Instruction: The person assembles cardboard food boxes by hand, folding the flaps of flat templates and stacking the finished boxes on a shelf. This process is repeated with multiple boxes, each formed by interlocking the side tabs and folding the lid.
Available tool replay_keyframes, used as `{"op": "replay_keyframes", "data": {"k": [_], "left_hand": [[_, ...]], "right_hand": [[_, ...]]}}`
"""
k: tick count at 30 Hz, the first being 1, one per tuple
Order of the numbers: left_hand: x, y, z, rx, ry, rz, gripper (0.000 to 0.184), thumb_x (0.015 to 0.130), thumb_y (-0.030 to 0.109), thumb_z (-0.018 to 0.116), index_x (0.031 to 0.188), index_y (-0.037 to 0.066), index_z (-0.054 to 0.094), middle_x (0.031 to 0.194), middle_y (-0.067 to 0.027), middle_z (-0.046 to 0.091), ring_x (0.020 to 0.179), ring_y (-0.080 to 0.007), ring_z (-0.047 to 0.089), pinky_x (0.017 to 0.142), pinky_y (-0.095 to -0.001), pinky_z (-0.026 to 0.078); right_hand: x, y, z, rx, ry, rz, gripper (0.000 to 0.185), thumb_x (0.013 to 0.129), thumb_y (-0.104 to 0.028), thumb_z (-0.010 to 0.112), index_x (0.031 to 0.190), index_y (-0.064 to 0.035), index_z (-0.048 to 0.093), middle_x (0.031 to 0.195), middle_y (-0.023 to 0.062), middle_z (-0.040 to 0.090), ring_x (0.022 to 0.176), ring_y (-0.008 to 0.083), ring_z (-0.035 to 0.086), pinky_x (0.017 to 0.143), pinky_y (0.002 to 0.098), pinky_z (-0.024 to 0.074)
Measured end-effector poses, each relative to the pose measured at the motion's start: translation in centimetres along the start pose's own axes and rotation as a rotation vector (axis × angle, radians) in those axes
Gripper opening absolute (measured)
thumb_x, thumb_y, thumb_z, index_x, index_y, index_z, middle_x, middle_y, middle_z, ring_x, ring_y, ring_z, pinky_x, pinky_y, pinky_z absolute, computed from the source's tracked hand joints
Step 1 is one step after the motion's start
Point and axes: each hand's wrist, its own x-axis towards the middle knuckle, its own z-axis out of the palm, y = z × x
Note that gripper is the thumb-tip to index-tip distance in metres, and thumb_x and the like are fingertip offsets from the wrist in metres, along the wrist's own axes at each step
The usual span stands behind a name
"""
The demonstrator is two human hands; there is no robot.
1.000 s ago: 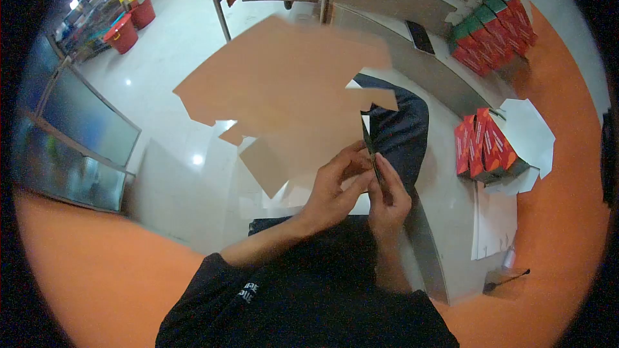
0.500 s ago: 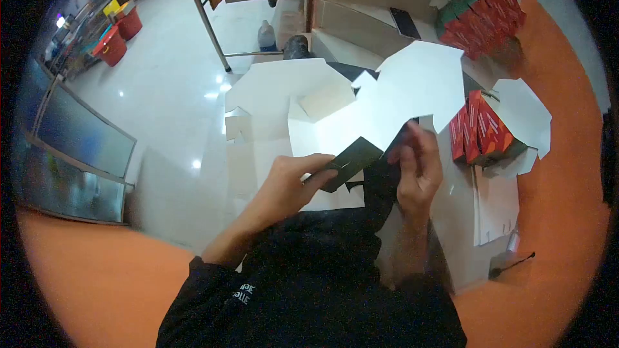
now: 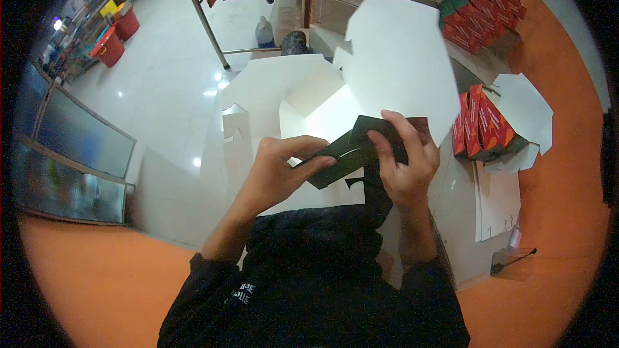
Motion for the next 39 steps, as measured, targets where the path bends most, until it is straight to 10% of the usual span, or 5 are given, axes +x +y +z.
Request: {"op": "replay_keyframes", "data": {"k": [23,28,33,39], "left_hand": [[1.2,1.7,-1.1,0.267,-0.117,0.215,0.017,0.079,0.011,0.069,0.094,0.004,0.066,0.079,-0.0123,0.067,0.068,-0.0224,0.066,0.061,-0.0323,0.052],[1.6,2.5,-0.4,0.152,-0.029,0.087,0.023,0.078,0.013,0.072,0.099,0.004,0.067,0.089,-0.0119,0.069,0.077,-0.0214,0.068,0.070,-0.0297,0.053],[1.7,2.5,1.0,0.088,-0.023,0.255,0.035,0.082,0.020,0.068,0.108,-0.001,0.059,0.093,-0.0193,0.066,0.076,-0.0255,0.067,0.059,-0.0321,0.053],[0.7,-1.1,-5.8,0.512,-0.321,0.164,0.073,0.067,0.032,0.079,0.129,0.012,0.047,0.137,-0.0103,0.045,0.132,-0.0303,0.032,0.110,-0.0493,0.025]], "right_hand": [[0.2,-0.5,-1.0,-0.060,-0.326,-0.187,0.038,0.074,-0.017,0.072,0.111,-0.0117,0.062,0.099,0.0126,0.050,0.080,0.0273,0.061,0.062,0.0367,0.0509],[0.5,-2.3,-1.1,-0.177,-0.460,-0.146,0.102,0.053,-0.042,0.085,0.137,-0.0118,0.036,0.132,0.0273,0.033,0.114,0.0391,0.046,0.091,0.0459,0.0432],[0.1,-1.7,-0.3,-0.096,-0.375,-0.070,0.102,0.050,-0.035,0.087,0.135,-0.0100,0.036,0.140,0.0282,0.024,0.127,0.0432,0.033,0.102,0.0501,0.0320],[1.1,4.1,-5.7,0.368,-0.478,0.107,0.109,0.044,-0.034,0.085,0.136,-0.0072,0.033,0.145,0.0240,0.023,0.137,0.0347,0.020,0.110,0.0440,0.0170]]}}
